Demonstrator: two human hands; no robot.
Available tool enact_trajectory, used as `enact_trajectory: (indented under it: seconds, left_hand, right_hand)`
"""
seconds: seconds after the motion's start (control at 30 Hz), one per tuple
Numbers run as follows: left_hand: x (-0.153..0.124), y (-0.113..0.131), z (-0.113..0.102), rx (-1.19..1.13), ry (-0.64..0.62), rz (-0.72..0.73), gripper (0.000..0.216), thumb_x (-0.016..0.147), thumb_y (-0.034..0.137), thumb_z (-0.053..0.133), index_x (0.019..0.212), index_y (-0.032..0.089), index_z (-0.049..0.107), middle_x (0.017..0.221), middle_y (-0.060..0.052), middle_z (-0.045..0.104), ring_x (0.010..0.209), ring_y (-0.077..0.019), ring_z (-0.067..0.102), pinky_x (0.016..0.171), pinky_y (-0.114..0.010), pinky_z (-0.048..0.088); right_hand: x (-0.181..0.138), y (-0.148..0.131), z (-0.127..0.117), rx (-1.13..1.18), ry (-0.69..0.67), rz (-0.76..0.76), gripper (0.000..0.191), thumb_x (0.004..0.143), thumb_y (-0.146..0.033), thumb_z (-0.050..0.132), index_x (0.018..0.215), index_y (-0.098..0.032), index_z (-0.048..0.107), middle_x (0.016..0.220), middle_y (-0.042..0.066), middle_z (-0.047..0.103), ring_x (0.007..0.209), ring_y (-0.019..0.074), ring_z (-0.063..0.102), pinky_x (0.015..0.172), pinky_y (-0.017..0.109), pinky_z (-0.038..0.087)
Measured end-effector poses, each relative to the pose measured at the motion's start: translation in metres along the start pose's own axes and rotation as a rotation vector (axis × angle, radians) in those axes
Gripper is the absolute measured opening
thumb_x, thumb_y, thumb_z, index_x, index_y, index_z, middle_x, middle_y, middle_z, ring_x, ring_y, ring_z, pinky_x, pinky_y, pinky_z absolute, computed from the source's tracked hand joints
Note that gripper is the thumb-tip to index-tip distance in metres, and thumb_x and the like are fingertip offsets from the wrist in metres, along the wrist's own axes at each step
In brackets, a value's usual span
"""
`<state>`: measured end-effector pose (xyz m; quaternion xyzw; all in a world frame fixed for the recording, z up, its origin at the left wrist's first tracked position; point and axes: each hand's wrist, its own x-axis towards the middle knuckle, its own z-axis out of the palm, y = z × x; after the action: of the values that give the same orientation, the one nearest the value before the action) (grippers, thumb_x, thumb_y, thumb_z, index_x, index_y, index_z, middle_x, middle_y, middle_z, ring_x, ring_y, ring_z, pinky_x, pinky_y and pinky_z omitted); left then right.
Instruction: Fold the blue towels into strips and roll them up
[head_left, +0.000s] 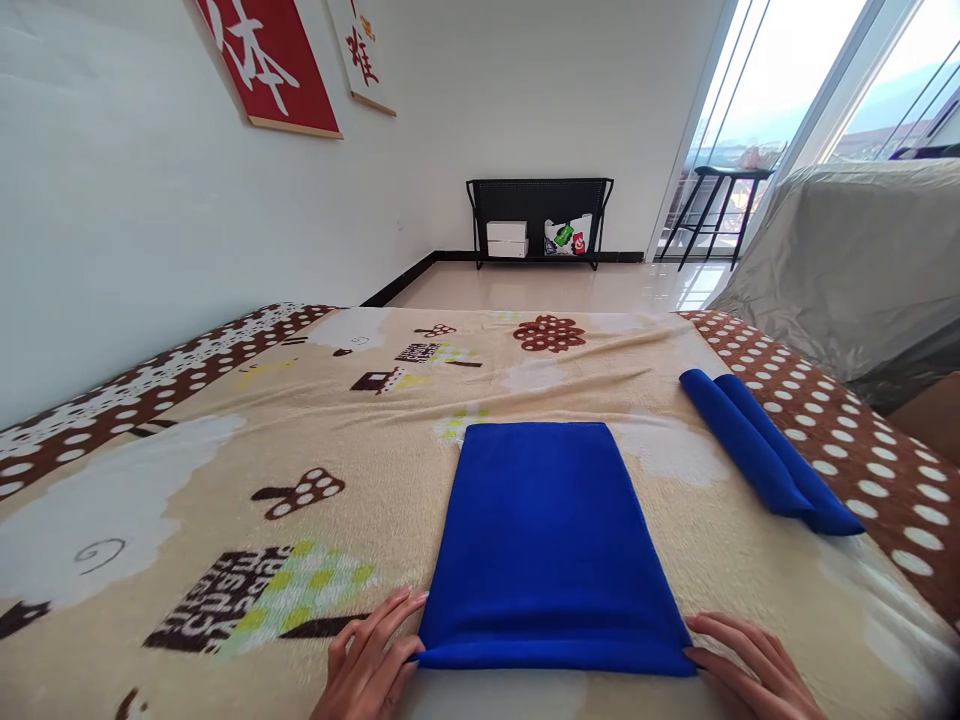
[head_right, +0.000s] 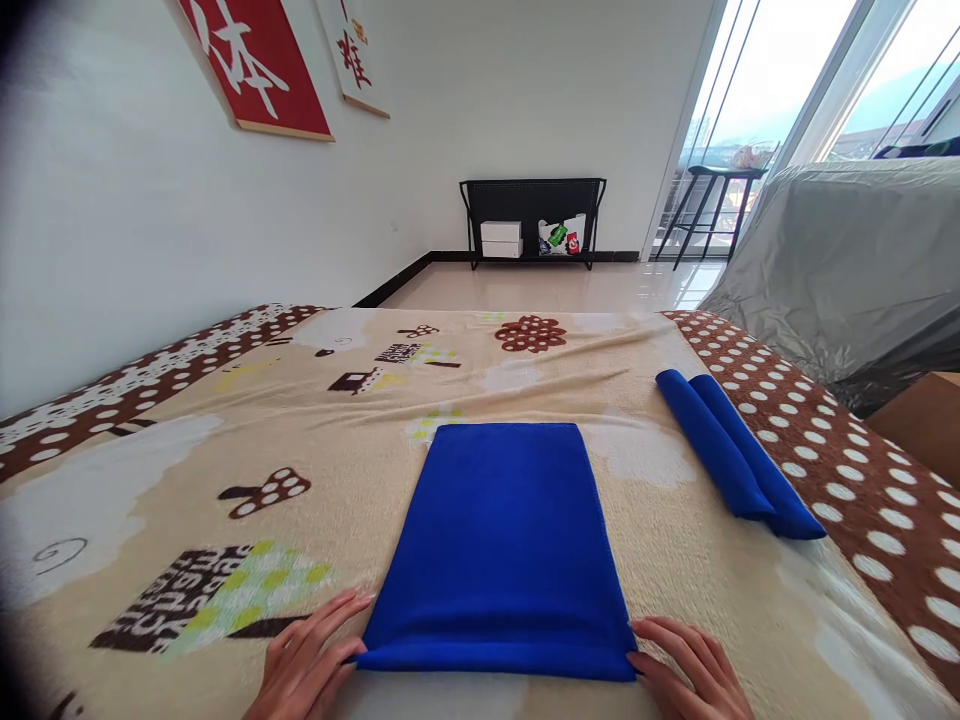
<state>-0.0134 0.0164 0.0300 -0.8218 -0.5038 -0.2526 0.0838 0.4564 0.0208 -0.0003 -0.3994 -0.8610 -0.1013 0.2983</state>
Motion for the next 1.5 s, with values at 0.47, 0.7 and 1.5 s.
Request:
enact_trajectory:
  seconds: [0.47,0.7,1.5]
  left_hand:
    - [0.002,-0.007,0.037,0.255,0.05,-0.031,0.013,0.085,0.022,0.052,0.093,0.024,0.062,0.136,-0.01,0.06,0.123,-0.0258,0.054,0.098,-0.04,0.031]
    - [0.021,0.033,0.041,0.198,0.186,-0.165,0.019,0.087,0.011,0.053,0.097,0.024,0.064,0.125,-0.011,0.064,0.116,-0.0258,0.059,0.095,-0.04,0.037]
    - [0.045,0.081,0.071,0.154,-0.011,0.342,0.042,0.098,0.025,0.044,0.137,0.014,0.056,0.139,-0.004,0.062,0.129,-0.0166,0.056,0.106,-0.028,0.044]
  right_hand:
    - [0.01,-0.011,0.039,-0.262,-0.023,0.226,0.022,0.092,-0.027,0.047,0.107,-0.023,0.063,0.124,0.007,0.066,0.113,0.0238,0.061,0.091,0.039,0.042]
    - [0.012,-0.033,0.056,-0.285,0.143,0.236,0.017,0.091,-0.018,0.049,0.099,-0.023,0.063,0.11,0.008,0.069,0.095,0.0221,0.064,0.088,0.039,0.039]
    - [0.07,-0.085,0.07,-0.208,-0.026,-0.085,0.053,0.092,-0.038,0.05,0.138,-0.012,0.054,0.135,0.004,0.063,0.121,0.0175,0.061,0.099,0.03,0.047]
